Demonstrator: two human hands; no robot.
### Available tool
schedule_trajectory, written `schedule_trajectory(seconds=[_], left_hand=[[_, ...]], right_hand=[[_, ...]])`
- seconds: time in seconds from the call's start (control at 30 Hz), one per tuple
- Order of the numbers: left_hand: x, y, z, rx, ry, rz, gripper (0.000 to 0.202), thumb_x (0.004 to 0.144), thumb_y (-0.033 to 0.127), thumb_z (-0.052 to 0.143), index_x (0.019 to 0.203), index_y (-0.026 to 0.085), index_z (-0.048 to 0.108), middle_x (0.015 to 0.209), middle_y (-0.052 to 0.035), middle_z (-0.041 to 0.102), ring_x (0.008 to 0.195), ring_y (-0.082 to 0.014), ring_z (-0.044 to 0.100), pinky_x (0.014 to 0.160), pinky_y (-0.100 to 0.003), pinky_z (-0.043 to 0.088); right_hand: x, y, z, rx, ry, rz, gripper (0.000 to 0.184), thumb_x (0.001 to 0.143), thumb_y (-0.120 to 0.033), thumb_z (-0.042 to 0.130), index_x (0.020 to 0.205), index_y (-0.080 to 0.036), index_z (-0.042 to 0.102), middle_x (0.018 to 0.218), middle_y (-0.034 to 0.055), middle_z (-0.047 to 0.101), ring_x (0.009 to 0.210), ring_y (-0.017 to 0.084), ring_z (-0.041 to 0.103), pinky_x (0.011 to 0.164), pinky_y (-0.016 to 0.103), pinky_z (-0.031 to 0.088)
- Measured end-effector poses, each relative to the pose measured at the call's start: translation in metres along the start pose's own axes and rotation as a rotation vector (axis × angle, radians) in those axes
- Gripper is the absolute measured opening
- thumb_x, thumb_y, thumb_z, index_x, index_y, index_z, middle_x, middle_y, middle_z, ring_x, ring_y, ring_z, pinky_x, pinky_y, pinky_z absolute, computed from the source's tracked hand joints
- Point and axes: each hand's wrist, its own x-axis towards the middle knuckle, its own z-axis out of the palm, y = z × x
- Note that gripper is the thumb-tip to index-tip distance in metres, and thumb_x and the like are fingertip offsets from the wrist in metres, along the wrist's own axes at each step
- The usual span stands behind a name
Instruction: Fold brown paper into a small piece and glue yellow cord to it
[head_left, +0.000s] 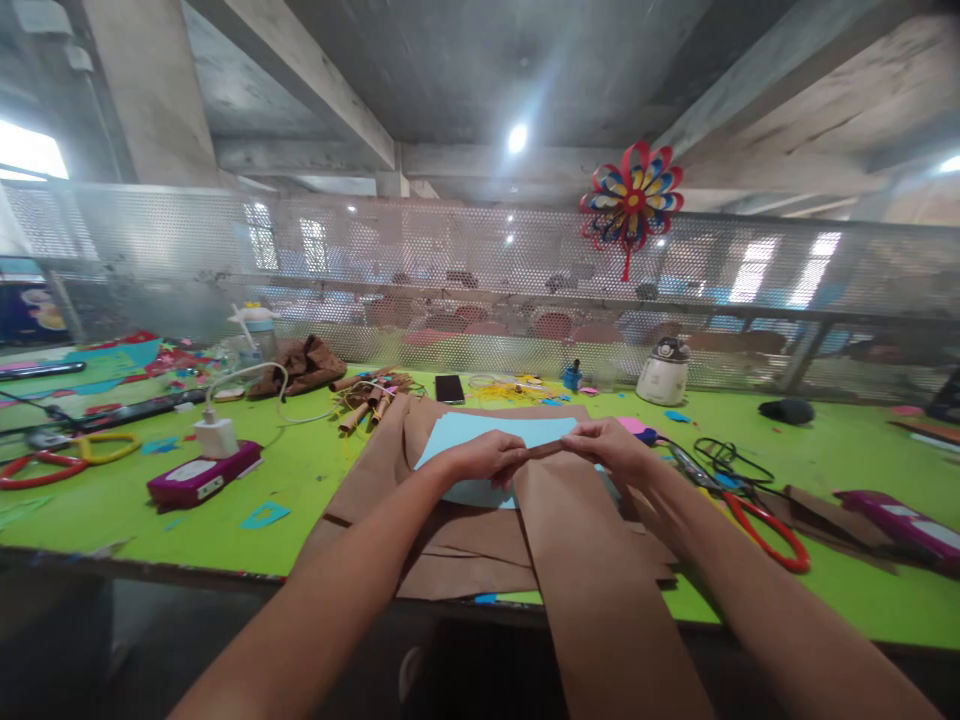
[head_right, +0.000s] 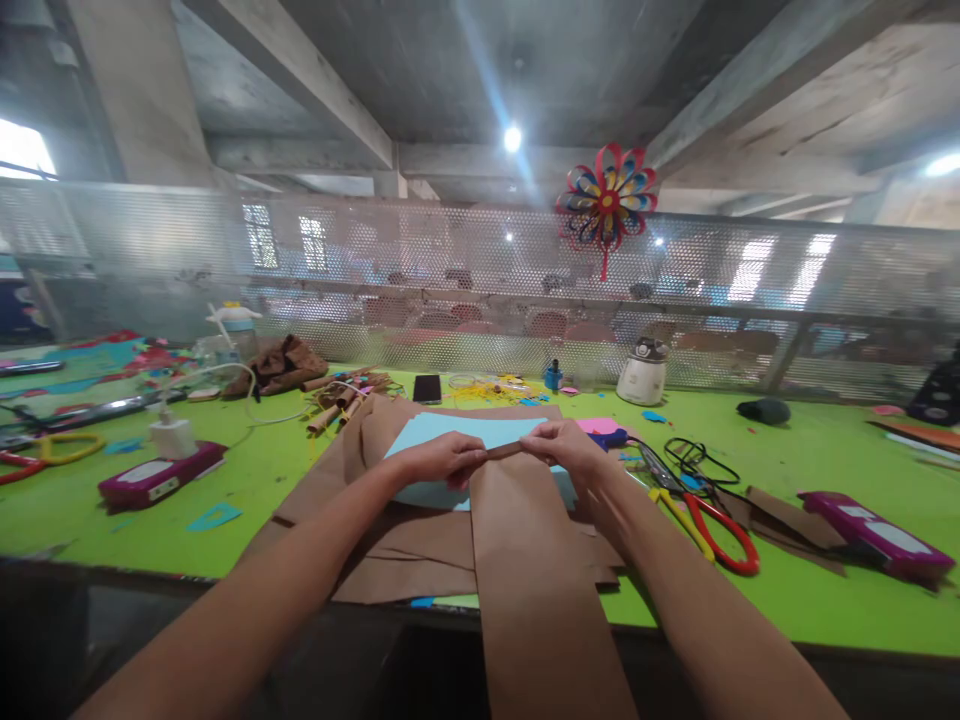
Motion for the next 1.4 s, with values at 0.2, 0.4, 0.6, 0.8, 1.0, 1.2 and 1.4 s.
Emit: schedule_trajectory(seconds=[0.2,0.4,0.6,0.8,1.0,1.2,1.4], left_hand=[[0.002,-0.008,0.002,-0.126,0.105,-0.031,0.034,0.085,0.047,0.038,0.068,0.017,0.041,0.050,0.0037,0.053,0.042,-0.0081,0.045,0.047,-0.021,0.034],[-0.006,0.001,-0.005,-0.283,0.084,0.006,0.037,0.083,0.051,0.041,0.071,0.016,0.044,0.050,0.0041,0.052,0.038,-0.0054,0.040,0.041,-0.019,0.029],[-0.009,0.015,0.002,-0.474,0.031,0.062,0.039,0.083,0.054,0.042,0.074,0.016,0.047,0.051,0.0036,0.051,0.041,-0.0059,0.042,0.043,-0.019,0.027],[-0.008,0.024,0.018,-0.654,-0.093,-0.005,0.038,0.078,0.052,0.051,0.077,0.015,0.058,0.054,0.0028,0.050,0.047,-0.0066,0.042,0.052,-0.022,0.031],[-0.002,0.016,0.024,-0.762,-0.070,-0.054,0.031,0.067,0.041,0.066,0.080,0.013,0.063,0.075,-0.0005,0.060,0.067,-0.0113,0.051,0.069,-0.027,0.038],[-0.001,-0.002,-0.002,-0.718,0.205,-0.098,0.036,0.073,0.048,0.058,0.083,0.014,0.062,0.073,-0.0009,0.057,0.067,-0.0101,0.050,0.061,-0.022,0.036],[-0.002,0.009,-0.002,-0.188,0.137,-0.096,0.045,0.072,0.054,0.054,0.076,0.011,0.066,0.063,-0.0001,0.052,0.060,-0.0092,0.042,0.055,-0.021,0.032]], right_hand=[[0.000,0.003,0.000,0.176,0.035,0.079,0.037,0.059,-0.047,0.071,0.058,-0.015,0.054,0.047,-0.0060,0.042,0.042,0.006,0.034,0.044,0.022,0.027],[-0.005,-0.003,-0.010,0.385,-0.179,0.002,0.032,0.075,-0.044,0.060,0.081,-0.013,0.063,0.072,0.0055,0.064,0.066,0.016,0.059,0.068,0.032,0.046],[-0.014,-0.013,0.002,0.377,-0.252,-0.077,0.050,0.073,-0.035,0.063,0.120,-0.023,0.052,0.096,0.0067,0.066,0.080,0.020,0.062,0.073,0.033,0.048],[-0.021,-0.021,0.015,0.328,-0.389,-0.227,0.034,0.069,-0.035,0.068,0.099,-0.018,0.065,0.093,0.0076,0.064,0.082,0.019,0.059,0.075,0.032,0.047],[-0.018,-0.025,0.021,0.160,-0.249,-0.283,0.023,0.074,-0.036,0.063,0.076,-0.013,0.067,0.085,0.0070,0.061,0.076,0.016,0.054,0.069,0.029,0.044],[-0.017,-0.022,0.025,-0.044,-0.286,-0.082,0.035,0.078,-0.047,0.054,0.078,-0.013,0.064,0.061,-0.0004,0.051,0.053,0.009,0.040,0.050,0.022,0.031],[-0.012,-0.016,0.029,-0.418,-0.351,-0.181,0.035,0.080,-0.043,0.049,0.062,-0.015,0.058,0.054,-0.0036,0.042,0.053,0.009,0.034,0.050,0.022,0.025]])
